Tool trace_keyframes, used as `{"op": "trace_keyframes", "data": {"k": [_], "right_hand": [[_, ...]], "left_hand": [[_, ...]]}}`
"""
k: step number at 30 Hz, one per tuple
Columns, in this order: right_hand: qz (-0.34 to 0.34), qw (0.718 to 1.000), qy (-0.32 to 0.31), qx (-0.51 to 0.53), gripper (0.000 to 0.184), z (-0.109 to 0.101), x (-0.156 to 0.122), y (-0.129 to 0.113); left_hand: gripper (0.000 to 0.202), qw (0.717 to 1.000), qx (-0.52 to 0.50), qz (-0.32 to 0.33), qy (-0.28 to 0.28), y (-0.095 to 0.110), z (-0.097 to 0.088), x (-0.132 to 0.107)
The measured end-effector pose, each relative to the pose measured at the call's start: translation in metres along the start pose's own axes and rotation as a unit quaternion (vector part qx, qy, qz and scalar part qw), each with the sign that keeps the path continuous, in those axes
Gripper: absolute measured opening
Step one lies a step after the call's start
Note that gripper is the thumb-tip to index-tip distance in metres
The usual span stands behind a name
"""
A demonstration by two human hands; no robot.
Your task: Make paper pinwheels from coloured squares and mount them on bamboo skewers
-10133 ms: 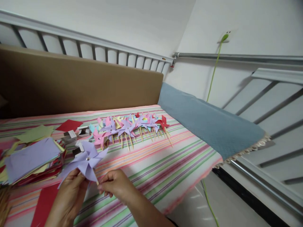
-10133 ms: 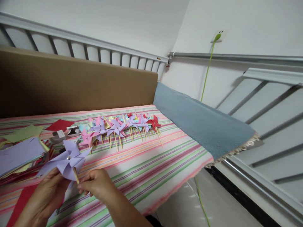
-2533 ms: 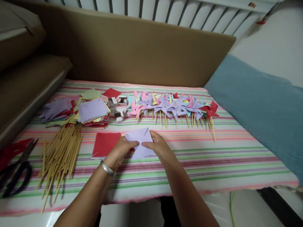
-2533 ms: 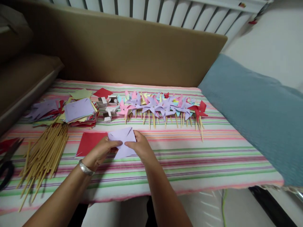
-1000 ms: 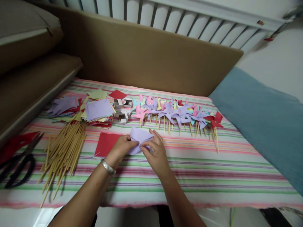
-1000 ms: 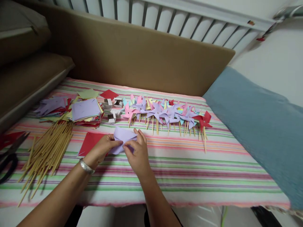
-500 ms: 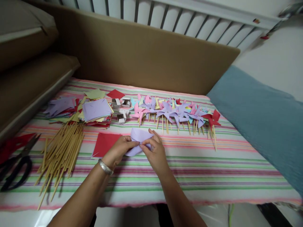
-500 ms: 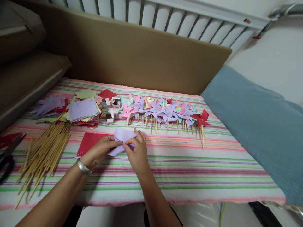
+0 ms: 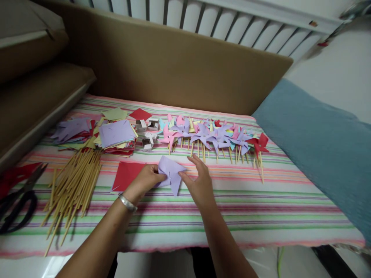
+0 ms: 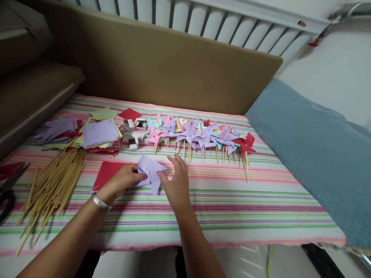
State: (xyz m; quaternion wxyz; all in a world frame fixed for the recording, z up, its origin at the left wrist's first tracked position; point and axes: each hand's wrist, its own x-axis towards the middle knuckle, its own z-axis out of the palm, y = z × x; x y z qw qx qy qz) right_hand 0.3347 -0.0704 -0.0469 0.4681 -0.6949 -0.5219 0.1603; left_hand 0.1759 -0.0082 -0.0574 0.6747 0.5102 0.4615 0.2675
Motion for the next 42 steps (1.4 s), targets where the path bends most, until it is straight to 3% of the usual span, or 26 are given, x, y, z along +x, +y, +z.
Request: {"op": "trace_keyframes", "data": {"k": [2, 5, 7, 12, 16, 20, 22, 26, 30, 36, 42], "right_hand": [[0.033, 0.999, -0.041, 0.013, 0.052, -0.008, 0.003, -0.002], [0.082, 0.976, -0.193, 0.066, 0.058, -0.015, 0.003, -0.005], [0.08, 0.961, -0.252, 0.081, 0.06, -0.017, 0.002, -0.005], [0.083, 0.955, -0.272, 0.079, 0.064, -0.019, 0.0, -0.003], [0.105, 0.953, -0.263, 0.109, 0.061, -0.017, 0.002, 0.0], [0.164, 0.954, -0.191, 0.163, 0.049, -0.014, 0.007, 0.008], [0.19, 0.947, -0.139, 0.217, 0.042, -0.01, 0.009, 0.011], [0.211, 0.921, -0.061, 0.322, 0.035, 0.002, 0.007, 0.01], [0.219, 0.892, -0.018, 0.394, 0.034, 0.018, 0.003, 0.001], [0.237, 0.856, -0.015, 0.46, 0.033, 0.036, -0.004, -0.008], [0.237, 0.85, -0.043, 0.468, 0.034, 0.043, -0.005, -0.005]], "left_hand": [[0.008, 0.999, 0.037, 0.013, -0.034, 0.0, 0.0, 0.0], [0.009, 0.992, 0.067, 0.036, -0.102, 0.001, 0.004, -0.001], [0.009, 0.986, 0.088, 0.041, -0.138, 0.001, 0.008, -0.002], [0.009, 0.98, 0.109, 0.045, -0.161, -0.001, 0.015, -0.002], [0.005, 0.983, 0.089, 0.066, -0.146, -0.001, 0.017, -0.001], [0.031, 0.995, 0.014, 0.09, -0.038, 0.009, 0.016, -0.003], [0.042, 0.996, -0.052, 0.072, 0.007, 0.013, 0.017, -0.005], [0.028, 0.986, -0.164, 0.004, -0.007, 0.006, 0.024, -0.007], [0.022, 0.978, -0.207, 0.001, -0.006, -0.006, 0.03, -0.004], [0.024, 0.972, -0.234, -0.003, 0.039, -0.004, 0.026, -0.004], [0.019, 0.966, -0.245, -0.016, 0.08, 0.002, 0.021, -0.005]]}}
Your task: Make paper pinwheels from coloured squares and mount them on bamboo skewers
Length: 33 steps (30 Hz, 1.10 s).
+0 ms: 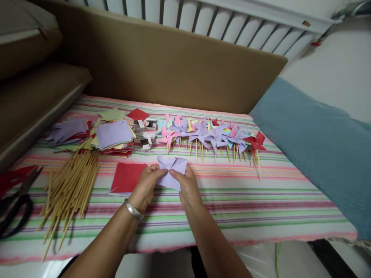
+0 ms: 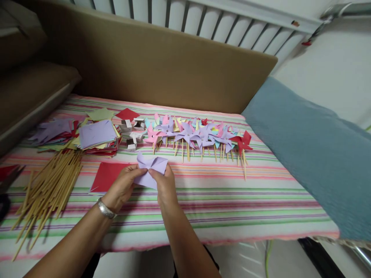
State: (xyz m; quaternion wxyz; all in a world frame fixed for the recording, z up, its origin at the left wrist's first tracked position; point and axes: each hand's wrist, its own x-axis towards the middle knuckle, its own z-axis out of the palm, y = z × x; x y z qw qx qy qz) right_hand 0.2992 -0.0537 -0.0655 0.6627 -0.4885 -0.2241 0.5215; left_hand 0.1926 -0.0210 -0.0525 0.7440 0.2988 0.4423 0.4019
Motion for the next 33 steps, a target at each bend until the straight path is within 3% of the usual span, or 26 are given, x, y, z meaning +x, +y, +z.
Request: {"op": "trace_keyframes", "data": {"k": [3, 6, 8, 11, 13, 15, 19, 27, 33], "right_hand": [[-0.017, 0.998, 0.0, -0.059, 0.042, -0.002, 0.0, -0.002], [-0.102, 0.974, 0.039, -0.201, 0.05, -0.007, -0.005, -0.007], [-0.206, 0.926, 0.021, -0.314, 0.045, -0.01, -0.009, -0.009], [-0.338, 0.824, -0.064, -0.449, 0.037, -0.013, -0.017, -0.011], [-0.373, 0.778, -0.106, -0.494, 0.036, -0.013, -0.019, -0.01], [-0.386, 0.758, -0.118, -0.512, 0.033, -0.013, -0.02, -0.01], [-0.394, 0.758, -0.104, -0.509, 0.016, -0.012, -0.017, -0.009], [-0.306, 0.834, -0.058, -0.455, 0.006, -0.014, -0.011, -0.009], [-0.28, 0.849, -0.025, -0.448, 0.005, -0.013, -0.008, -0.009]], "left_hand": [[0.017, 1.0, 0.004, 0.008, 0.024, 0.007, -0.006, 0.004], [0.018, 0.998, 0.01, 0.034, 0.061, 0.015, -0.015, 0.009], [0.019, 0.996, 0.008, 0.046, 0.075, 0.02, -0.02, 0.011], [0.02, 0.996, -0.001, 0.051, 0.073, 0.025, -0.024, 0.012], [0.02, 0.997, -0.005, 0.049, 0.067, 0.026, -0.024, 0.011], [0.019, 0.997, -0.004, 0.044, 0.062, 0.026, -0.023, 0.011], [0.018, 0.998, 0.011, 0.042, 0.052, 0.023, -0.022, 0.012], [0.017, 0.994, 0.102, 0.046, 0.012, 0.014, -0.019, 0.012], [0.02, 0.99, 0.131, 0.045, -0.026, 0.013, -0.013, 0.007]]}}
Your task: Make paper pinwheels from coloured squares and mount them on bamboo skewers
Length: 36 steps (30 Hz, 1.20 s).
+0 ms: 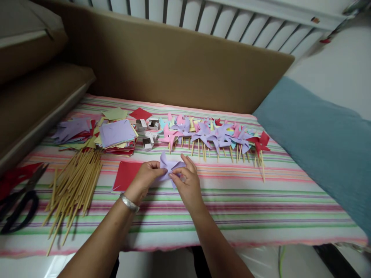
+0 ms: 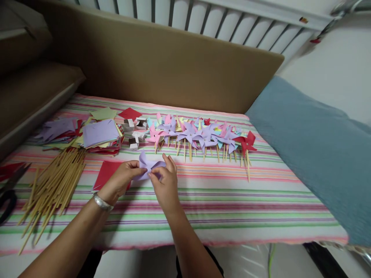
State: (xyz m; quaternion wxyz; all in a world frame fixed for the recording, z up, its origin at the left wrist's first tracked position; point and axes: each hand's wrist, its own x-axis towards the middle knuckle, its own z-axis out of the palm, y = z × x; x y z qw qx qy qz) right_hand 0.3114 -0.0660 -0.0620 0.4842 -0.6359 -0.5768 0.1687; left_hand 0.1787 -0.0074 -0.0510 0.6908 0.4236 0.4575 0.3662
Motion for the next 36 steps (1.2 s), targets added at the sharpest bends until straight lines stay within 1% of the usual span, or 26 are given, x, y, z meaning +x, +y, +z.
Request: {"op": "trace_keyframes", "data": {"k": [5, 12, 19, 24, 26, 27, 30, 31, 32, 34, 36], "right_hand": [[0.019, 1.0, -0.004, -0.003, 0.006, -0.001, 0.0, 0.0], [0.031, 0.999, 0.003, 0.003, 0.007, 0.0, 0.0, 0.001], [0.049, 0.999, 0.01, -0.001, 0.007, 0.002, 0.002, 0.001], [0.057, 0.998, 0.008, -0.001, 0.008, 0.004, 0.001, 0.0], [0.066, 0.998, 0.008, 0.001, 0.004, 0.002, 0.002, -0.003], [0.065, 0.998, 0.015, 0.004, 0.005, 0.0, 0.003, -0.004], [0.049, 0.998, 0.04, 0.005, 0.035, -0.012, 0.006, -0.009], [0.046, 0.998, 0.035, 0.004, 0.043, -0.016, 0.007, -0.011], [0.046, 0.999, 0.017, 0.004, 0.049, -0.021, 0.008, -0.012], [0.058, 0.997, -0.049, 0.008, 0.054, -0.028, 0.01, -0.012], [0.074, 0.989, -0.121, 0.03, 0.053, -0.033, 0.011, -0.011]], "left_hand": [[0.019, 1.0, 0.016, -0.001, -0.009, 0.002, 0.004, -0.003], [0.018, 0.999, 0.027, 0.007, -0.022, -0.001, 0.002, -0.001], [0.017, 0.999, 0.024, 0.01, -0.044, 0.002, 0.003, -0.005], [0.017, 0.998, 0.047, 0.02, -0.026, 0.001, 0.005, -0.004], [0.016, 0.998, 0.055, 0.015, -0.013, 0.001, 0.004, -0.002], [0.016, 0.998, 0.059, 0.013, -0.01, 0.002, 0.004, -0.002], [0.016, 0.996, 0.083, 0.008, -0.018, 0.002, 0.001, -0.001], [0.015, 0.995, 0.094, 0.008, -0.027, 0.002, 0.0, -0.001], [0.015, 0.994, 0.106, 0.009, -0.04, 0.002, -0.001, -0.001], [0.013, 0.989, 0.127, 0.012, -0.075, 0.0, 0.0, -0.002], [0.01, 0.983, 0.141, 0.016, -0.119, -0.002, 0.001, -0.003]]}}
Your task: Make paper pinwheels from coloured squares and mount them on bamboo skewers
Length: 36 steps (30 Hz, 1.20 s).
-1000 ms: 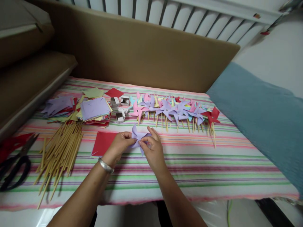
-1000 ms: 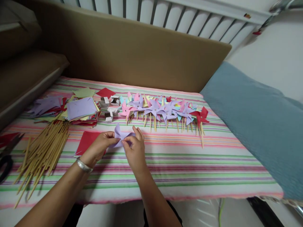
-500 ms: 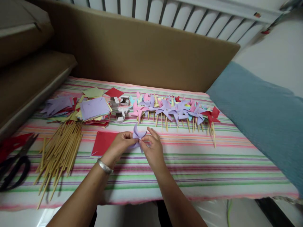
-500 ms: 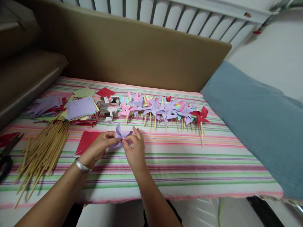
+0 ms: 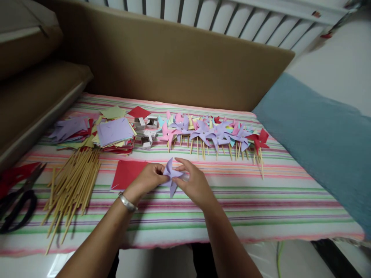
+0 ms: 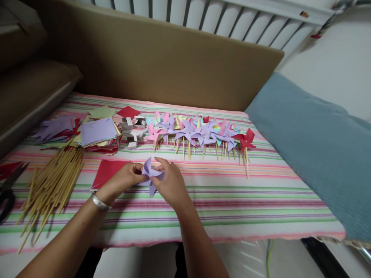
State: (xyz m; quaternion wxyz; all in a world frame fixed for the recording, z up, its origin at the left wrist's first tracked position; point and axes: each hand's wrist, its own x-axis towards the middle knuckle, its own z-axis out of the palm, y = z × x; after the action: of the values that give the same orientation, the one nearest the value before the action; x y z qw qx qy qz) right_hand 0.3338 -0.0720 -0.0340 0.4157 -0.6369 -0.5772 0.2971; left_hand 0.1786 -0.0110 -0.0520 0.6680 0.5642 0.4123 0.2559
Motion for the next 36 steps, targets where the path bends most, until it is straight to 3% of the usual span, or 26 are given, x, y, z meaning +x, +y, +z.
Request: {"op": "trace_keyframes", "data": {"k": [4, 9, 13, 16, 18, 22, 27, 32, 36], "right_hand": [[0.018, 0.996, -0.078, 0.047, 0.044, -0.003, -0.001, 0.003], [0.041, 0.988, -0.111, 0.097, 0.036, -0.001, 0.0, 0.003], [0.084, 0.973, -0.094, 0.192, 0.037, 0.001, 0.003, 0.004], [0.138, 0.956, -0.059, 0.254, 0.042, 0.001, 0.008, 0.008], [0.161, 0.945, -0.021, 0.283, 0.044, 0.004, 0.01, 0.011], [0.148, 0.937, 0.047, 0.313, 0.039, 0.015, 0.013, 0.015], [0.137, 0.923, 0.065, 0.355, 0.04, 0.031, 0.011, 0.009], [0.15, 0.923, 0.045, 0.35, 0.042, 0.036, 0.011, 0.008], [0.122, 0.956, 0.067, 0.258, 0.054, 0.035, 0.008, 0.012]], "left_hand": [[0.005, 0.997, 0.012, 0.007, -0.072, -0.004, 0.003, -0.001], [0.003, 0.996, 0.023, 0.02, -0.082, -0.007, 0.004, 0.0], [0.011, 0.999, -0.025, 0.011, -0.025, 0.003, 0.003, -0.001], [0.034, 0.994, -0.101, -0.001, 0.033, 0.012, 0.003, -0.004], [0.041, 0.988, -0.149, -0.012, 0.042, 0.013, 0.004, -0.005], [0.034, 0.973, -0.229, -0.025, 0.037, 0.003, 0.016, -0.003], [0.026, 0.951, -0.297, -0.03, 0.075, -0.004, 0.027, -0.001], [0.023, 0.947, -0.299, -0.042, 0.115, -0.002, 0.018, 0.001], [0.018, 0.943, -0.284, -0.045, 0.167, 0.002, 0.002, 0.004]]}}
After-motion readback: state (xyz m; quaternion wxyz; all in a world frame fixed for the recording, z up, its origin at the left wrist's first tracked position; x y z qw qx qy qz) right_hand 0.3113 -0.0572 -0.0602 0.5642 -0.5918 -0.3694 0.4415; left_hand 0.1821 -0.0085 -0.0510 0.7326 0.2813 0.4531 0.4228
